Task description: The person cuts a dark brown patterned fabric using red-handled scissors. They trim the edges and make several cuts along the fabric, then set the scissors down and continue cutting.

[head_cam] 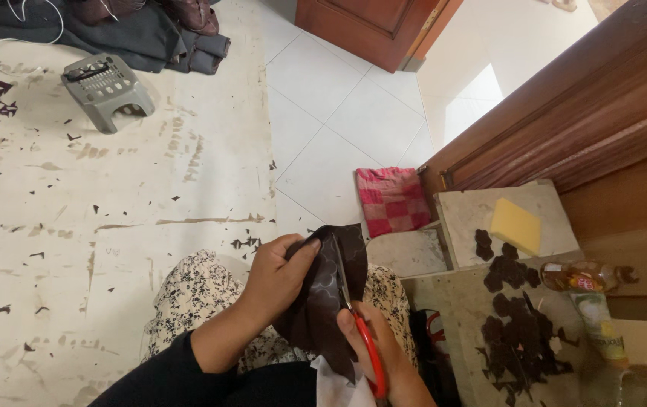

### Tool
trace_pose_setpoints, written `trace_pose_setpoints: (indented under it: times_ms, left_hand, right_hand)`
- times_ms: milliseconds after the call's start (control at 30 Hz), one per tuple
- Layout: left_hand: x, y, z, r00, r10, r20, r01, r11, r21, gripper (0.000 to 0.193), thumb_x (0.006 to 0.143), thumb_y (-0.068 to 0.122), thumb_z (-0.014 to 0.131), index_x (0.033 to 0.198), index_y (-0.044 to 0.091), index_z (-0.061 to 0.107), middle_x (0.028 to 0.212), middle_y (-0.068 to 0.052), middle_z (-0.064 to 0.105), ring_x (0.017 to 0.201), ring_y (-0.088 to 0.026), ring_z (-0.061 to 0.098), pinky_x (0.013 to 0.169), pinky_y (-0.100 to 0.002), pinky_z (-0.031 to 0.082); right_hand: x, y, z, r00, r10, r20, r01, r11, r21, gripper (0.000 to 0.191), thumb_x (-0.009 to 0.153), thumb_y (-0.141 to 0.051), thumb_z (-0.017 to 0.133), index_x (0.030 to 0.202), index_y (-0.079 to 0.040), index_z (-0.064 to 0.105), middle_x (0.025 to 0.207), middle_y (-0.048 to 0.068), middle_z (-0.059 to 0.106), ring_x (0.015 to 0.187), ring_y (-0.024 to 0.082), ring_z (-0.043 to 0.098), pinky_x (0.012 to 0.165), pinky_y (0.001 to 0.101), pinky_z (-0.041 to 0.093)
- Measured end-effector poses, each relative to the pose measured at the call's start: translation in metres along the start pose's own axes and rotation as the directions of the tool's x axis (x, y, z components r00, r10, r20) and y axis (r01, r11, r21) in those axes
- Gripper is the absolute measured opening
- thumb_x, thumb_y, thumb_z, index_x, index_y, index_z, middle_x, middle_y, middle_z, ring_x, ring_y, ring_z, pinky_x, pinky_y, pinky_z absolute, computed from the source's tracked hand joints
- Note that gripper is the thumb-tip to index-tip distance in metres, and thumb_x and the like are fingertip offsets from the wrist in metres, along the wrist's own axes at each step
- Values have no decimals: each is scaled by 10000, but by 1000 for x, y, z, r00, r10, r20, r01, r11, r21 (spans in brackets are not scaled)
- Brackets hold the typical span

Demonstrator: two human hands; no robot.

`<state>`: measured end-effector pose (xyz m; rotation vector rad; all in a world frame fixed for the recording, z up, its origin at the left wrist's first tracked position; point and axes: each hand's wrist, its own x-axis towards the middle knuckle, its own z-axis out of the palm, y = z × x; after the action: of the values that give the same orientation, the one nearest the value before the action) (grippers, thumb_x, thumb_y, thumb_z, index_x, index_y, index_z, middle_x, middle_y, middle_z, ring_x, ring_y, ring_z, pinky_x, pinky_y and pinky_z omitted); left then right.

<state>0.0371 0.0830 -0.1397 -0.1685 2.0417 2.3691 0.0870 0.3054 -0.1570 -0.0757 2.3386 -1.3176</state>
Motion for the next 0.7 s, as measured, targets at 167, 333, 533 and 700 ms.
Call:
trace_pose_setpoints:
  times_ms: [167, 333, 533, 700]
  left_hand:
    - [3, -1, 3, 999, -51, 3, 51, 994, -95, 276, 971, 205, 654, 806, -8, 714, 633, 41, 626, 570, -36, 508, 495, -239, 421]
    - [4, -3, 3, 1000, -10, -14, 9, 996, -88, 274, 986, 203, 653, 813, -4, 704, 646, 44, 606, 604, -27, 493, 518, -232, 412]
    - [4, -1, 3, 1000, -20, -11, 19, 995, -95, 279, 987, 207, 642, 814, -2, 706, 646, 43, 614, 599, -33, 496, 524, -231, 414]
    - [5, 2, 4, 999, -41, -11, 39, 994, -104, 272, 980, 217, 644, 829, 1, 712, 645, 40, 629, 594, -35, 513, 521, -234, 424]
  right_hand:
    - [-8, -13, 0, 889, 457, 27, -457, 883, 104, 770, 792, -719, 527, 1297, -139, 576, 730, 34, 535, 567, 161, 510, 532, 318, 447]
    - [-3, -16, -2, 934, 358, 10, -358, 933, 44, 955, 800, -797, 481, 1438, -87, 514, 850, 56, 613, 634, 122, 574, 532, 289, 478]
    - [-2, 1, -5, 923, 384, 5, -384, 923, -12, 965, 785, -808, 465, 1407, -74, 540, 960, 57, 657, 796, 147, 635, 677, 295, 522]
    - [0, 9, -5, 977, 209, -53, -208, 978, 12, 834, 854, -806, 491, 1147, -30, 586, 909, 15, 597, 852, 119, 578, 741, 279, 478]
